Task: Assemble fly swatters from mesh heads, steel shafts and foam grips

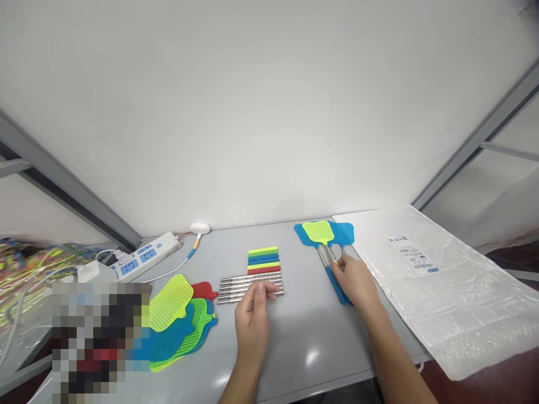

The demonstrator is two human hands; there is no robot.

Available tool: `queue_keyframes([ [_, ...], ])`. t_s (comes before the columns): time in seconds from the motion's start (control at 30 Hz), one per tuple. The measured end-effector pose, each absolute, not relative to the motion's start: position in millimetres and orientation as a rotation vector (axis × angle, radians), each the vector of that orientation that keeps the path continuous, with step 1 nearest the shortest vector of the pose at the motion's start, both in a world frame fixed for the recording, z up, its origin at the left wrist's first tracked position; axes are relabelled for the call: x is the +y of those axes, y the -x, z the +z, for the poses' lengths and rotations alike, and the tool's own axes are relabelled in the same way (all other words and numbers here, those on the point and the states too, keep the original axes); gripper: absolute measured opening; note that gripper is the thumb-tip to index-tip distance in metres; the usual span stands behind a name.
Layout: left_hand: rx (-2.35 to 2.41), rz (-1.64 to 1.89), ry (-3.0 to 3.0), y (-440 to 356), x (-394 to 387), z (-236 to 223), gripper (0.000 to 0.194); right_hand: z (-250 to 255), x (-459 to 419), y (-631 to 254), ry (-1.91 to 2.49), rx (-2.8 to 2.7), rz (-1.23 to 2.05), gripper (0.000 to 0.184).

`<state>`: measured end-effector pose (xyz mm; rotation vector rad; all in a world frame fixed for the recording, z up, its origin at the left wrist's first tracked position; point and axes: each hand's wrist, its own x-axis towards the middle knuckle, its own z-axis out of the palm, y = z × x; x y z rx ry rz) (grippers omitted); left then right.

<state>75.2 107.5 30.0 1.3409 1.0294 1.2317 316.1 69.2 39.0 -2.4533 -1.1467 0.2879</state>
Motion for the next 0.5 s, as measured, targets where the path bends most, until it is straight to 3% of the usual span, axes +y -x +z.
queue_keyframes([
  [0.5,1.023,1.275,-1.325,-76.3,107.9,32.4,0.033,32.5,74.6,-317.4,2.513,-1.142,0.29,0.02],
])
